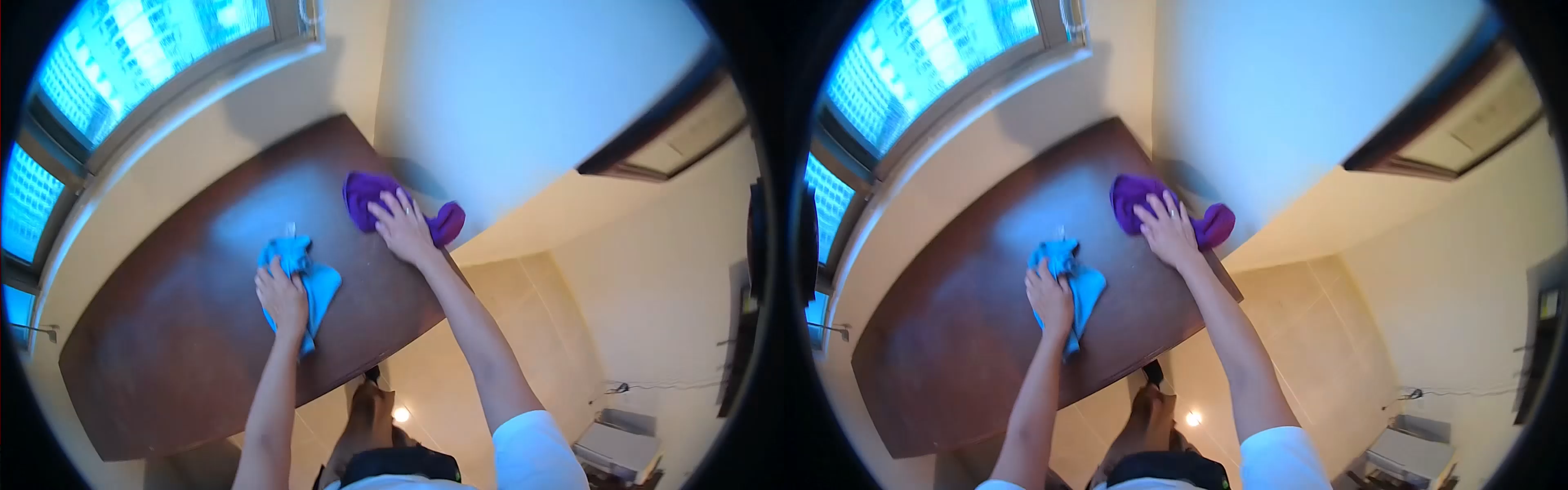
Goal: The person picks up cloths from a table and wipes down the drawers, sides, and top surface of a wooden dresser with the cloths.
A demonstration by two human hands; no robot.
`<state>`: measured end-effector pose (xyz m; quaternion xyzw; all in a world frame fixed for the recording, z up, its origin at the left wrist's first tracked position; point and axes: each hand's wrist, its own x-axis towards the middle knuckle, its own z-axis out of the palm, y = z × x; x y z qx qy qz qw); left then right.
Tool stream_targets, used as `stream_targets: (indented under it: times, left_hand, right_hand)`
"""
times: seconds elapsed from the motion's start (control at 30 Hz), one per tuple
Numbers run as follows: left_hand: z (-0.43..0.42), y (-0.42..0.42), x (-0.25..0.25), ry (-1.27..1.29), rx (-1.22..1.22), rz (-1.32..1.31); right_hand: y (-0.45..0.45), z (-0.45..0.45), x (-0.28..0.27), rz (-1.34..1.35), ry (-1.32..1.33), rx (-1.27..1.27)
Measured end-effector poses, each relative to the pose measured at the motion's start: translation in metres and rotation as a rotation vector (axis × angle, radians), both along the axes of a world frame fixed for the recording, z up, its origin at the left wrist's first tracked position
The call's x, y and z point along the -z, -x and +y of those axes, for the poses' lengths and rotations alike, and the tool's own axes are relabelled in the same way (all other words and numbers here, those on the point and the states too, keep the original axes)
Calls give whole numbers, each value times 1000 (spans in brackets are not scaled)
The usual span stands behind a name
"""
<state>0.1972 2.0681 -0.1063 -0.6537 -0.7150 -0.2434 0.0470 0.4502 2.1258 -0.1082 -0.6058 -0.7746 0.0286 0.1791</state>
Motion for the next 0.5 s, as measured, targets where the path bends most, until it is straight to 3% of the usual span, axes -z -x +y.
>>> stream_targets:
  times: [0.13, 0.37, 0.5]
  left_hand:
    - [72, -14, 7, 2, -62, 6]
    - [157, -32, 9, 15, -24, 56]
    - [181, -40, 8, -10, -13, 28]
  right_hand:
    - [6, 9, -5, 6, 28, -58]
    - [-6, -182, -31, -25, 519, -469]
    - [-6, -103, -24, 38, 365, -434]
